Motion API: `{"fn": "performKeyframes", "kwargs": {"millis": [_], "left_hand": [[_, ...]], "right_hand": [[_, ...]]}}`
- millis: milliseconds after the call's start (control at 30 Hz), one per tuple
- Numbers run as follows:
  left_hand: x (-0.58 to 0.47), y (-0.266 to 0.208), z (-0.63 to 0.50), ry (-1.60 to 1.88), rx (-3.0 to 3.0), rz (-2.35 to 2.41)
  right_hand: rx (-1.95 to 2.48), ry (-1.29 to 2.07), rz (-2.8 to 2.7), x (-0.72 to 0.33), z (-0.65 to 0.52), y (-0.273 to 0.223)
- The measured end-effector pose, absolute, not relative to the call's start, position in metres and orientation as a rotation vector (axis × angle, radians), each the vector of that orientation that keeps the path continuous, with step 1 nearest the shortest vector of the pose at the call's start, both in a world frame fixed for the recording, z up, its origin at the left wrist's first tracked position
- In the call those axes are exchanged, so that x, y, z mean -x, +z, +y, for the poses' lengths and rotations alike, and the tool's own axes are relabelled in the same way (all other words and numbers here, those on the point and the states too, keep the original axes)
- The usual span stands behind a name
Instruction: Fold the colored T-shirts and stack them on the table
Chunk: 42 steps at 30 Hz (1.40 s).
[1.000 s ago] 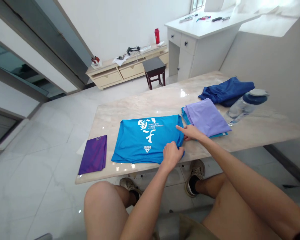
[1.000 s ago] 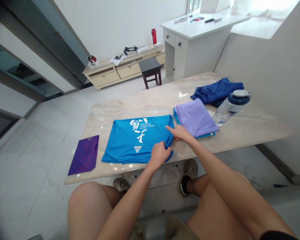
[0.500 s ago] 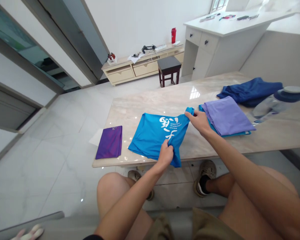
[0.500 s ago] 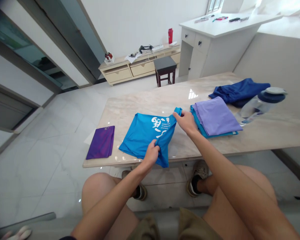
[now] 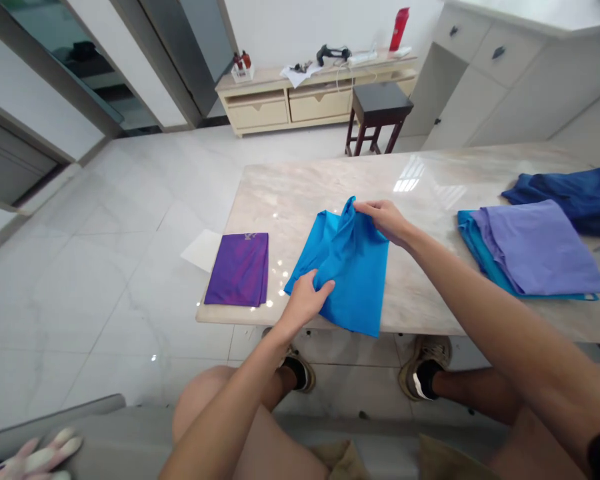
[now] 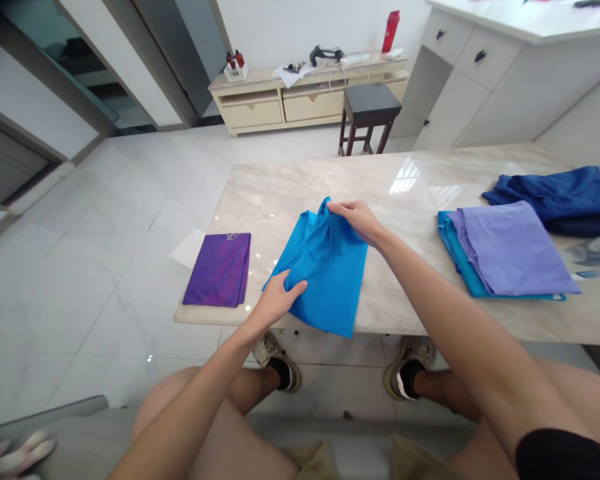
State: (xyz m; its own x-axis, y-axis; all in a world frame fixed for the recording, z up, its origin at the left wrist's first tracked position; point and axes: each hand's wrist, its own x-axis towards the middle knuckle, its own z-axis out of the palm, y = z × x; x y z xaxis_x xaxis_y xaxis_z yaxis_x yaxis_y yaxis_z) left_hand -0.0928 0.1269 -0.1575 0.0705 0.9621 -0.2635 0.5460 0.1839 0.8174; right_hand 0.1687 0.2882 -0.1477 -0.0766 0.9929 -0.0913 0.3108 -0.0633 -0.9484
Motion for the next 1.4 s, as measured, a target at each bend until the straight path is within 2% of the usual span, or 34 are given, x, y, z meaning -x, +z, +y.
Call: {"fn": "performKeyframes", "kwargs": {"millis": [200, 400, 500, 633, 800, 1033, 1400], "left_hand": [[0.132, -0.169, 0.137, 0.429, -1.532, 1.600], [0.135, -0.180, 0.135, 0.320, -1.615, 1.813], [0.137, -0.182, 0.133, 0.358, -1.606, 1.825], [0.144, -0.180, 0.134, 0.461, -1.592, 1.818], [0.152, -0.175, 0.137, 0.425, -1.601, 1.860], [0.161, -0.172, 0.138, 0.220, -1.692, 2.017], [0.152, -0.171, 0.139, 0.228, -1.828, 2.037]], "right_hand": [[1.495, 1.291, -1.487, -0.142, 0.314, -0.164], [1.623, 1.471, -1.573, -0.121, 0.335, -0.169], [1.693, 1.372, -1.752, -0.115, 0.345, -0.174], [1.620, 1.029, -1.930, -0.113, 0.360, -0.184], [1.702, 0.811, -2.046, -0.110, 0.374, -0.199], [1.704, 0.779, -2.024, -0.110, 0.360, -0.204], [1.742, 0.909, -2.158, -0.226, 0.325, -0.195]]}}
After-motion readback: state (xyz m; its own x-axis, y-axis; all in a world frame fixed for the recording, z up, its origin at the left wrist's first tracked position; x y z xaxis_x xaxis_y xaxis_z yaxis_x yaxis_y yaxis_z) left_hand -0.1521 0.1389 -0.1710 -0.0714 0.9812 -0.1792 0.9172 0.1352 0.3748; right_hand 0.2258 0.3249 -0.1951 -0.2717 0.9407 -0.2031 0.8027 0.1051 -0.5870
